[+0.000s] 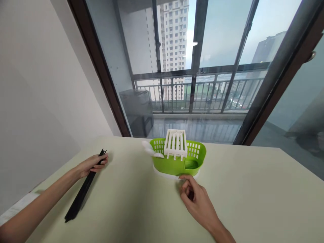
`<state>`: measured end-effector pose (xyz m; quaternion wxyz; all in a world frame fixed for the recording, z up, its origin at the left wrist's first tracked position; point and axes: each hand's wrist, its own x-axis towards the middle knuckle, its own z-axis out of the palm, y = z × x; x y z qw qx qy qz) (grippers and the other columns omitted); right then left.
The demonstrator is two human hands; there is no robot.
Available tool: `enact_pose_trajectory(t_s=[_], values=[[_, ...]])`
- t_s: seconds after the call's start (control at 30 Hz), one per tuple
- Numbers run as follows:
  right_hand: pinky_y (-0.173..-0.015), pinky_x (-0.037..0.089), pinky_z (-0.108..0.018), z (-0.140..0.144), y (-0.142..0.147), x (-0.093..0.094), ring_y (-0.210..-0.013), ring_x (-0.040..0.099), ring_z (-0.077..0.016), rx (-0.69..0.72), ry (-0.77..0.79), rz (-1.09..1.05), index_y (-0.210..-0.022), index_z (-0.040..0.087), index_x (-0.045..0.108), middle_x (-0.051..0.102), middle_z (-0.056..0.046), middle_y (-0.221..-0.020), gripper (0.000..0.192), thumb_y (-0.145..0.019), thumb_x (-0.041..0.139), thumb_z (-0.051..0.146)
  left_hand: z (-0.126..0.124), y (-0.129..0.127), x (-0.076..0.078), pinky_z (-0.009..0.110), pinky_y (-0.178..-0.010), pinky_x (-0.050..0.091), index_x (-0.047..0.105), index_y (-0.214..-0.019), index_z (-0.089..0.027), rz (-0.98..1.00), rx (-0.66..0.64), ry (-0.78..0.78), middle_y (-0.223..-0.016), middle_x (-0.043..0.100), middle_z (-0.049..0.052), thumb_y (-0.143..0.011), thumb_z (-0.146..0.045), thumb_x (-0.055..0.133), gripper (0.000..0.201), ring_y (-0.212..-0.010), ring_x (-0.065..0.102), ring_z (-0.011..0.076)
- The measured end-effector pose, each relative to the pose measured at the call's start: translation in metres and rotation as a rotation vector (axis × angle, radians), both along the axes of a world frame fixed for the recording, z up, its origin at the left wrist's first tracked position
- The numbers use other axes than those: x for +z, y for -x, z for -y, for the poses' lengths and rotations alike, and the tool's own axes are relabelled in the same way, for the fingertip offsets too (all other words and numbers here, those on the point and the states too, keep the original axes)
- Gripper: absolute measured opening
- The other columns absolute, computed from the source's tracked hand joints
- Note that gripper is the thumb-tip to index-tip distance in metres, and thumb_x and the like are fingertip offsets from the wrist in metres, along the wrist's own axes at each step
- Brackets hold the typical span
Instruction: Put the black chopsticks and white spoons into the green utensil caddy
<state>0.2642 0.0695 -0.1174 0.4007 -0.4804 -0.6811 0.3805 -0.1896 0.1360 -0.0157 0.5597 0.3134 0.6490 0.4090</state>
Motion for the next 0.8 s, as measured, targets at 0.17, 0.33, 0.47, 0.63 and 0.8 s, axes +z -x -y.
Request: enact_pose_trajectory(t_s=[0.17,0.33,0.47,0.63,0.8], values=[[-0.053,0.041,-0.024,0.003,-0.003,0.0,-0.059,0.052,-0.0139,-0.028,-0.004,0.032,-0.114,0.023,0.058,0.057,0.003,-0.073,0.026,-0.092,0.055,0.035,0.037,-0.015,-0.024,0.015,-0.034,0.015,0.05,-0.076,-0.02,-0.381,0.085,-0.165,-0.055,0.038,-0.009,-0.087,-0.045,0.063,0.031,-0.035,0.027,0.0039],[-0.054,0.043,-0.025,0.005,-0.007,-0.002,-0.061,0.053,-0.0143,-0.023,-0.003,0.057,-0.116,0.023,0.057,0.057,0.002,-0.075,0.028,-0.094,0.052,0.039,0.067,-0.037,-0.03,0.03,-0.053,0.044,0.061,-0.089,-0.024,-0.953,-0.086,-0.209,-0.063,0.062,0.001,-0.088,-0.054,0.051,0.031,-0.057,0.061,0.0232],[-0.055,0.044,-0.025,0.007,-0.01,-0.003,-0.062,0.055,-0.0149,-0.018,0.0,0.092,-0.117,0.024,0.057,0.059,0.002,-0.076,0.029,-0.094,0.053,0.041,0.084,-0.046,-0.035,0.041,-0.074,0.05,0.062,-0.103,-0.025,-1.239,-0.214,-0.282,-0.09,0.072,0.01,-0.093,-0.057,0.042,0.04,-0.087,0.069,0.0349],[-0.058,0.046,-0.026,0.01,-0.012,-0.002,-0.065,0.057,-0.0161,-0.017,0.002,0.11,-0.118,0.025,0.056,0.06,0.001,-0.076,0.03,-0.094,0.052,0.043,0.09,-0.036,-0.051,0.05,-0.093,0.049,0.062,-0.094,-0.021,-1.405,-0.277,-0.434,-0.1,0.068,0.015,-0.096,-0.057,0.036,0.044,-0.1,0.062,0.0357],[-0.059,0.049,-0.026,0.009,-0.016,-0.003,-0.065,0.059,-0.0165,-0.026,0.017,0.097,-0.119,0.025,0.056,0.061,0.0,-0.076,0.032,-0.094,0.054,0.045,0.091,-0.019,-0.066,0.056,-0.116,0.034,0.046,-0.146,-0.019,-1.45,-0.337,-0.426,-0.153,0.048,0.015,-0.102,-0.049,0.03,0.055,-0.143,0.041,0.0336]])
